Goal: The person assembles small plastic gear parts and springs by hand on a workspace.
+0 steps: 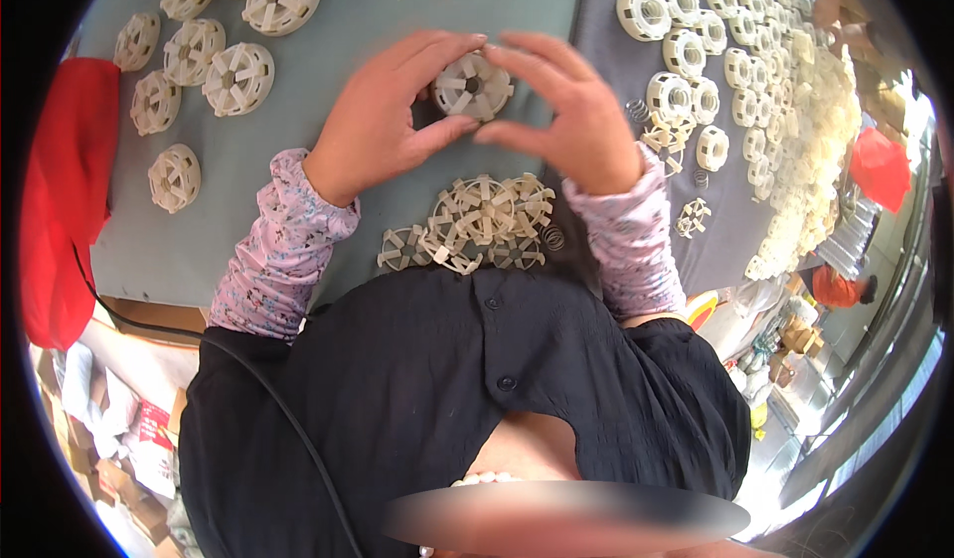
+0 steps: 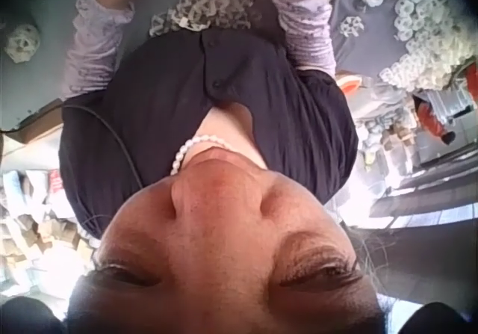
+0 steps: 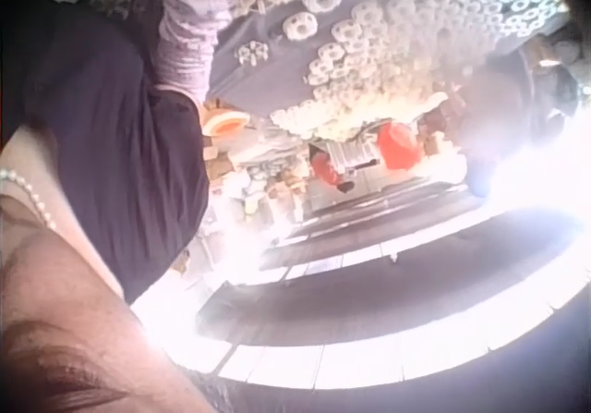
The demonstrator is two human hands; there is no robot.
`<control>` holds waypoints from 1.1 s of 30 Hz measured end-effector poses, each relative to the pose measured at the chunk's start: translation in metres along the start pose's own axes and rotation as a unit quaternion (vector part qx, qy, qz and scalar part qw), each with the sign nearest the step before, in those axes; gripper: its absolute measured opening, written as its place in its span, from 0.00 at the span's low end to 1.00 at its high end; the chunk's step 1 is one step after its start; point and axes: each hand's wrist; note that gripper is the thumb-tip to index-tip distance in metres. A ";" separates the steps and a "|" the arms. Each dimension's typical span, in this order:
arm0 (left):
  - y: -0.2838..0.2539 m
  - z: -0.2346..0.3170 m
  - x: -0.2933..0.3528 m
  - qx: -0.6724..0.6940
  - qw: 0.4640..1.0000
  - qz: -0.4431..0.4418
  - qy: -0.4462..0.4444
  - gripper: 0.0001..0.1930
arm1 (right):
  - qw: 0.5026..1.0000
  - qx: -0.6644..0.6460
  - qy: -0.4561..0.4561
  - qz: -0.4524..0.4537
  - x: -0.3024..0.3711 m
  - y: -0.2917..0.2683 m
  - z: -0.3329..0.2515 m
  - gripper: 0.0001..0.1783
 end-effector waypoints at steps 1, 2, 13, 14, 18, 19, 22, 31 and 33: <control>-0.002 0.000 0.003 0.008 0.999 -0.022 -0.031 0.31 | 1.000 0.002 -0.001 0.002 0.002 -0.013 0.012 0.38; -0.005 -0.002 0.006 0.016 0.997 -0.043 -0.064 0.33 | 0.993 0.096 0.030 0.059 0.003 -0.030 0.030 0.36; -0.003 0.013 0.010 -0.227 0.966 0.121 -0.015 0.47 | 0.971 0.232 0.042 0.028 0.018 0.005 0.002 0.31; 0.008 0.015 0.011 -0.160 0.985 0.064 -0.022 0.48 | 0.983 0.184 0.017 0.011 0.021 0.008 -0.009 0.30; 0.023 0.017 0.005 -0.119 0.991 0.028 0.050 0.50 | 0.997 0.061 0.046 0.032 0.042 -0.012 -0.047 0.26; 0.026 0.012 0.002 -0.117 0.991 0.025 0.053 0.50 | 0.995 0.062 0.075 -0.024 0.051 -0.013 -0.055 0.24; 0.033 0.003 0.005 -0.138 0.990 0.007 0.038 0.41 | 0.994 0.051 0.060 -0.081 0.065 -0.001 -0.057 0.19; 0.030 0.004 0.006 -0.080 0.997 0.009 0.018 0.39 | 0.980 0.166 0.041 0.102 0.084 -0.026 -0.023 0.25; 0.031 0.003 0.005 -0.079 0.997 0.016 0.012 0.40 | 0.984 0.161 0.071 -0.003 0.092 -0.036 -0.014 0.40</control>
Point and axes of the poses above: each hand's wrist, its own x-axis away from the middle knuckle, its own y-axis out of the palm, z = x × y, and after that the axes turned 9 degrees about -x, right-handed
